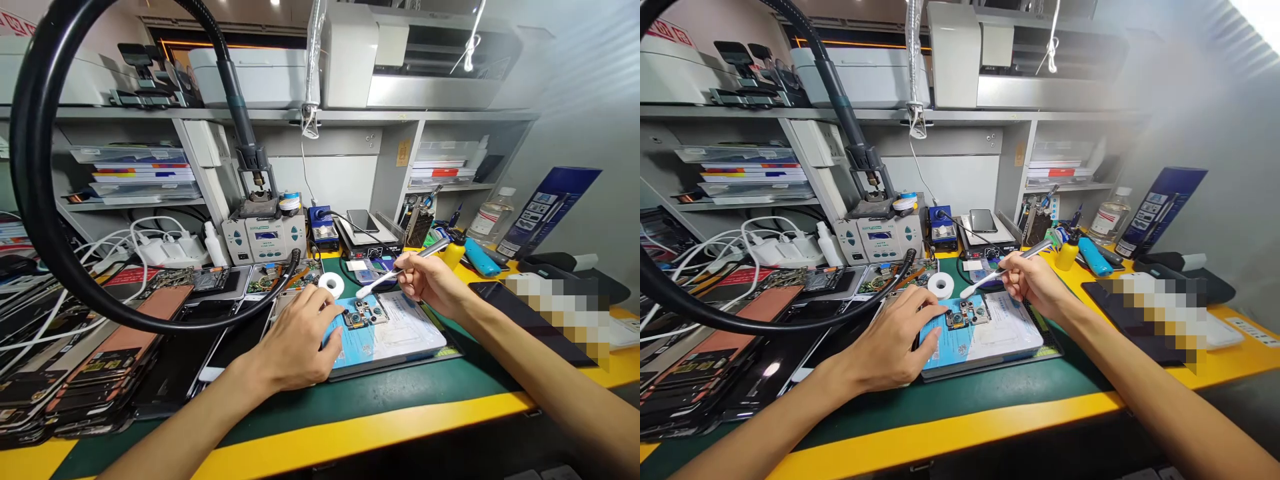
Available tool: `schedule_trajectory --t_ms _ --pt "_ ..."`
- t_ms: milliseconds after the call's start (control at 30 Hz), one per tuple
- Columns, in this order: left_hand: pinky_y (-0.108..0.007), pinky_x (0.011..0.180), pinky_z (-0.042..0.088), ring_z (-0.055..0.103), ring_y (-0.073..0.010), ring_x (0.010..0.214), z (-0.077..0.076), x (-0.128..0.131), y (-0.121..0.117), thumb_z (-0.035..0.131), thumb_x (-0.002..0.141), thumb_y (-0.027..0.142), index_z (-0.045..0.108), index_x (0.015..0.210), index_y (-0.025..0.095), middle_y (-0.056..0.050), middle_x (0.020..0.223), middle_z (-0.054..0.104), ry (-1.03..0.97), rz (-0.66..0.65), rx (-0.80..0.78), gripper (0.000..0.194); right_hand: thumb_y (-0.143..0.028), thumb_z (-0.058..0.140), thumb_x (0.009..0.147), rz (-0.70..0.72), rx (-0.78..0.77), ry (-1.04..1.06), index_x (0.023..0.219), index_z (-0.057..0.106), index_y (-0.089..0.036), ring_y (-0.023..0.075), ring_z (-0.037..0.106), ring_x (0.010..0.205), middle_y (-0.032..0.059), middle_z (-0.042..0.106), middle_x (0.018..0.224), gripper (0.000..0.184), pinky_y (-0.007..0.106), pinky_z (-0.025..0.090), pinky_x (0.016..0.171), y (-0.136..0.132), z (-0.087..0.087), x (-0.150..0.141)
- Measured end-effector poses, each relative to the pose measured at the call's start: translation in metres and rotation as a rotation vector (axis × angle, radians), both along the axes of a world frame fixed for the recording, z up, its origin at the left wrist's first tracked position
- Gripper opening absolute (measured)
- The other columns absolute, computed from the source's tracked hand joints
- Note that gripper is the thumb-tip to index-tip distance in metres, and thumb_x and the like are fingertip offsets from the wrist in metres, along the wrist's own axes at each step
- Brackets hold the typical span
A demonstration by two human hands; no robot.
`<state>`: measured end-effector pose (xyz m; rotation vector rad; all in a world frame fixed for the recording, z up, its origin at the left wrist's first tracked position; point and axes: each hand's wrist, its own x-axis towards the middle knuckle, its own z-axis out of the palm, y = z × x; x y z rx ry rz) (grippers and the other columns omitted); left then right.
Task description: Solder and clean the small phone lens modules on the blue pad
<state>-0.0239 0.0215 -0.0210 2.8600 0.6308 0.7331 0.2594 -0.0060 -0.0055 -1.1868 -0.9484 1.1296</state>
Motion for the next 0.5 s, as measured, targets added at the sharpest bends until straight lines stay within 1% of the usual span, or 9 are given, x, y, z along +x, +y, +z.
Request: schedule_trajectory --t_ms 133,333,433,500 --pt "-0.044 0.090 0.049 0.053 -0.0268 0.103 0.0000 0.0003 0.0002 0.050 0.095 0.021 0.066 0.117 0.013 -0.012 0.110 0.060 -0.004 -0.002 0.009 0.029 -0.031 0.074 0.074 -0.007 0.018 -0.038 0.071 0.056 -0.018 0.0090 0.047 0.040 -0.0005 0.059 0.058 0.022 0.020 0.033 0.034 0.0003 -0.0002 -0.0021" --pt "-0.044 0.092 0.050 0.055 -0.0251 0.103 -0.0007 -0.0009 0.0028 0.044 0.098 0.019 0.066 0.118 0.014 -0.012 0.111 0.062 -0.011 -0.020 -0.027 0.031 -0.030 0.072 0.071 0.004 0.022 -0.056 0.072 0.057 -0.018 0.0092 0.048 0.038 -0.0006 0.059 0.054 0.020 0.019 0.033 0.033 -0.0007 0.0025 -0.0035" --pt "-0.042 0.090 0.051 0.056 -0.0242 0.101 -0.0012 -0.0029 0.0051 0.043 0.098 0.018 0.066 0.119 0.014 -0.012 0.110 0.063 -0.059 -0.025 -0.044 0.031 -0.031 0.072 0.071 0.005 0.027 -0.043 0.072 0.056 -0.018 0.0088 0.049 0.038 -0.0003 0.060 0.055 0.021 0.019 0.034 0.033 -0.0005 0.0039 -0.0029" --pt "-0.041 0.088 0.051 0.058 -0.0237 0.098 0.0008 -0.0044 0.0079 0.043 0.097 0.017 0.066 0.114 0.013 -0.011 0.105 0.065 -0.145 -0.030 -0.012 0.028 -0.030 0.073 0.070 0.010 0.031 -0.030 0.073 0.056 -0.018 0.0087 0.050 0.039 -0.0003 0.061 0.055 0.021 0.018 0.034 0.033 0.0002 0.0040 -0.0019"
